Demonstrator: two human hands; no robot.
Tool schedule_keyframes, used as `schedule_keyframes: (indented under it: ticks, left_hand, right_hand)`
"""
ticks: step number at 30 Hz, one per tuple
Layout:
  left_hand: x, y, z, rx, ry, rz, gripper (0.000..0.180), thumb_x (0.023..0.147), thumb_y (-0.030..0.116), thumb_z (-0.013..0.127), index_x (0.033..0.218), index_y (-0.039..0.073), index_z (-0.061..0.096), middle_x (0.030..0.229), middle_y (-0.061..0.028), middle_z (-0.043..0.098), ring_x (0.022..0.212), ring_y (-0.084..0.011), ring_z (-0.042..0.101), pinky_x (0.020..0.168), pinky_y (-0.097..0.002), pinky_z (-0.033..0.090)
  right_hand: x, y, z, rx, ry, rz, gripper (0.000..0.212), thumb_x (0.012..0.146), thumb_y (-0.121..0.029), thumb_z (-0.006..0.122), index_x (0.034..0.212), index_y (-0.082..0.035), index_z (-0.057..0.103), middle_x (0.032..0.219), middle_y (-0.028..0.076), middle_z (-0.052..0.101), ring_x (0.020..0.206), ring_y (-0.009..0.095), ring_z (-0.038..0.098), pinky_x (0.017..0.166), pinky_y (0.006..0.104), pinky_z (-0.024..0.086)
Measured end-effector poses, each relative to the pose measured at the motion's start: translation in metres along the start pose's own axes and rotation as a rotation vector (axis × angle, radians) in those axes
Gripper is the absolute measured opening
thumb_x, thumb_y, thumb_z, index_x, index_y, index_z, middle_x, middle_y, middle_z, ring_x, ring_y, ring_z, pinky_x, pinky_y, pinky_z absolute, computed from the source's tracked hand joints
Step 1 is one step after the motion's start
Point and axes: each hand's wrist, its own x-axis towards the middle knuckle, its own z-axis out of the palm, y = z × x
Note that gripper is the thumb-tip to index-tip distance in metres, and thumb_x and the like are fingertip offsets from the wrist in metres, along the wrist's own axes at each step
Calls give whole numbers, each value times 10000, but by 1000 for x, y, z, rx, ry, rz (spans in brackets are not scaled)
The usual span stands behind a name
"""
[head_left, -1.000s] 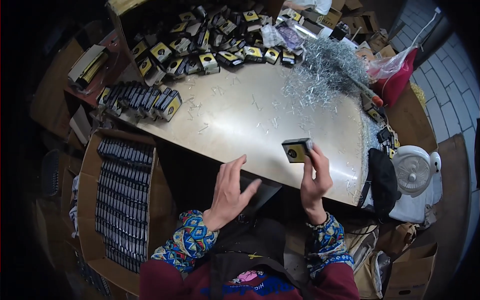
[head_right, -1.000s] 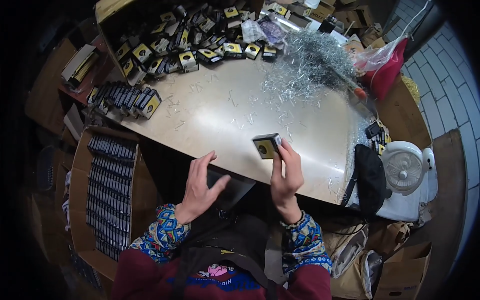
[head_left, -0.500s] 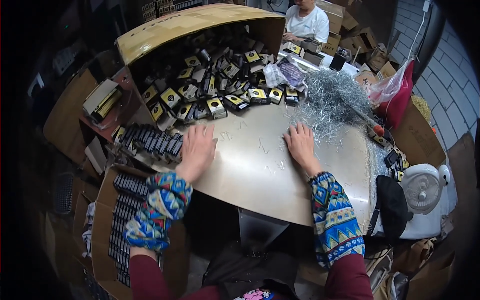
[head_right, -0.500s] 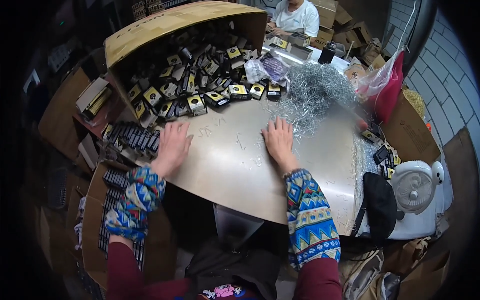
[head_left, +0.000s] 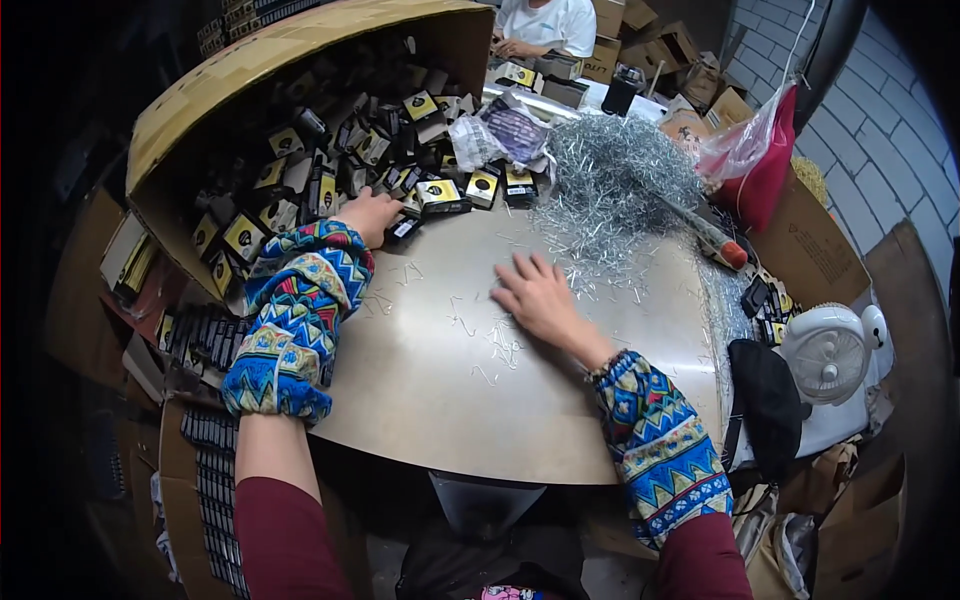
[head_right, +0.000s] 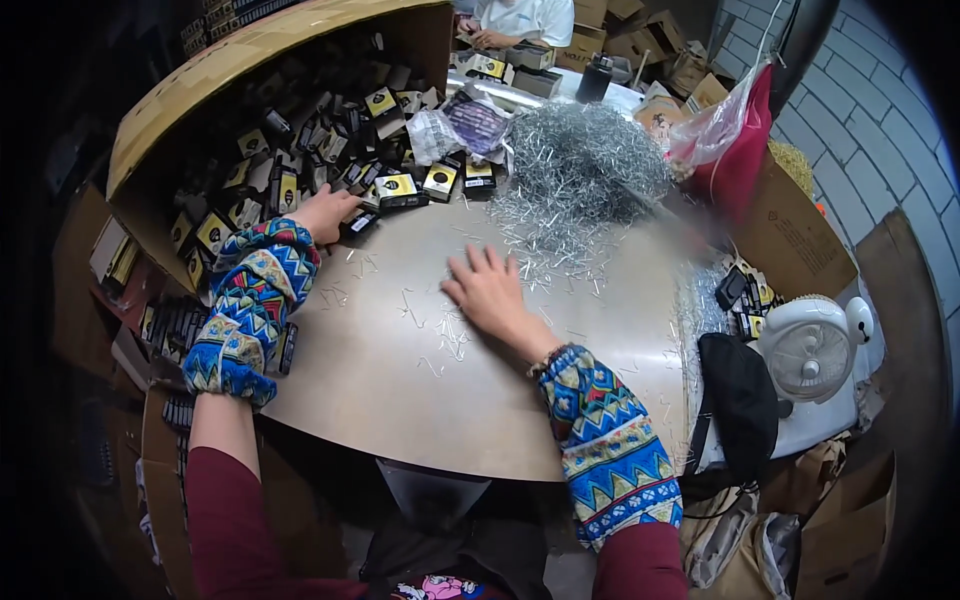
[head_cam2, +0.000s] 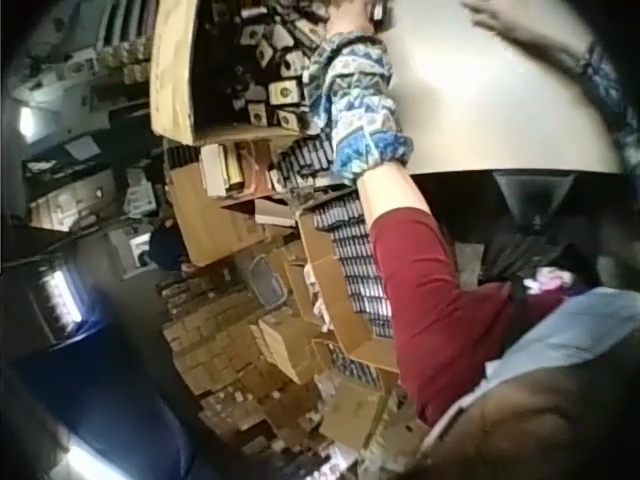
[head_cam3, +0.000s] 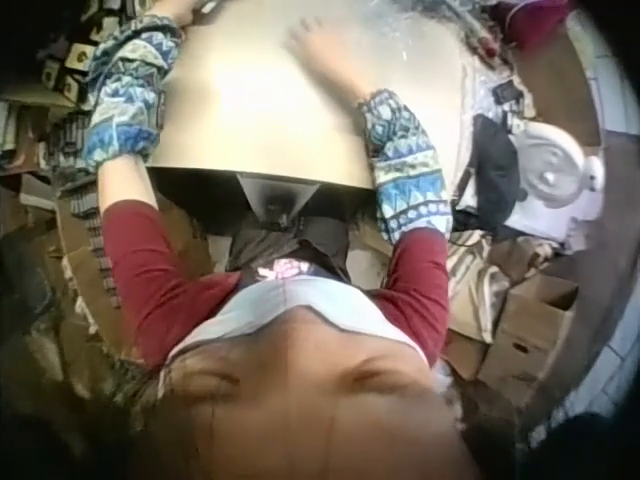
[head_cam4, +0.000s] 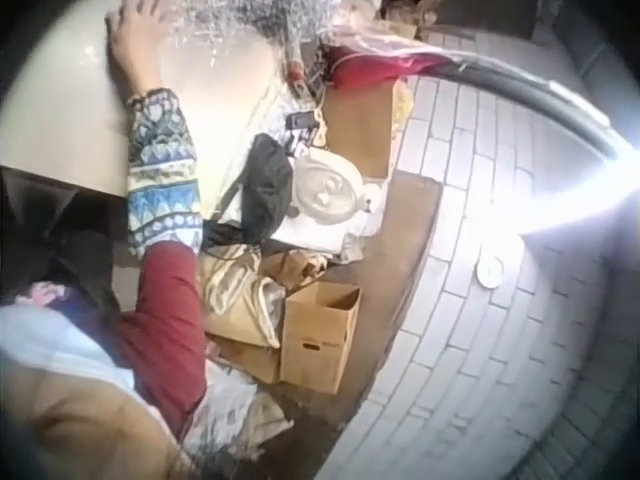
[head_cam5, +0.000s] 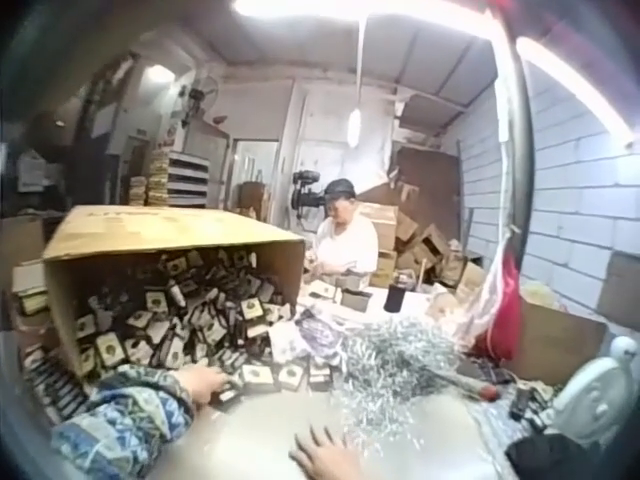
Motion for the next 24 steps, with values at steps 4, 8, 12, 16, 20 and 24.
schedule_keyframes:
  ticks: [4,8,12,16,20,24]
  left_hand:
    - [-8,12,-14,83,-15,-16,573,712,137,684,1267,86,548,1195,-131,534,1170,-335,484,967,-442,467]
    - [-22,27,-21,29,-121,41,612,666,283,732,1187,22,542,1208,-191,532,1158,-356,504,972,-434,461]
    - [-51,58,-38,-77,-37,51,529,732,321,679,1109,3,490,1094,-224,561,1028,-397,567,917,-447,464]
    - [-94,80,-66,-303,76,-90,495,937,364,466,1250,-18,432,1069,-268,595,1006,-381,580,886,-469,451]
    - [-167,104,-79,-896,301,-124,418,937,308,470,1208,-11,482,992,-142,599,910,-203,548,833,-336,439]
    - [-239,122,-37,-1535,300,-177,289,934,196,578,1138,-8,588,983,-30,630,884,-85,559,777,-242,459]
  right_hand:
    - [-46,-15,-9,88,-131,-74,520,981,-425,483,1398,-116,466,1484,193,372,1404,400,276,1141,565,198]
    - [-79,-7,-27,201,-189,-299,531,980,-413,489,1395,-83,463,1479,199,377,1405,379,286,1141,537,218]
    - [-92,17,-29,24,-47,22,515,966,-356,541,1385,-66,469,1466,213,393,1397,377,306,1141,481,259]
    - [-105,15,-41,378,43,18,407,955,-194,568,1309,1,513,1419,229,443,1312,402,428,1091,413,365]
    - [-125,13,-35,331,86,-1,336,951,-156,556,1247,3,555,1408,231,449,1294,418,437,1082,442,373]
    - [-146,-22,-37,150,157,-98,337,947,-123,550,1270,-27,553,1402,202,466,1323,369,428,1089,468,369]
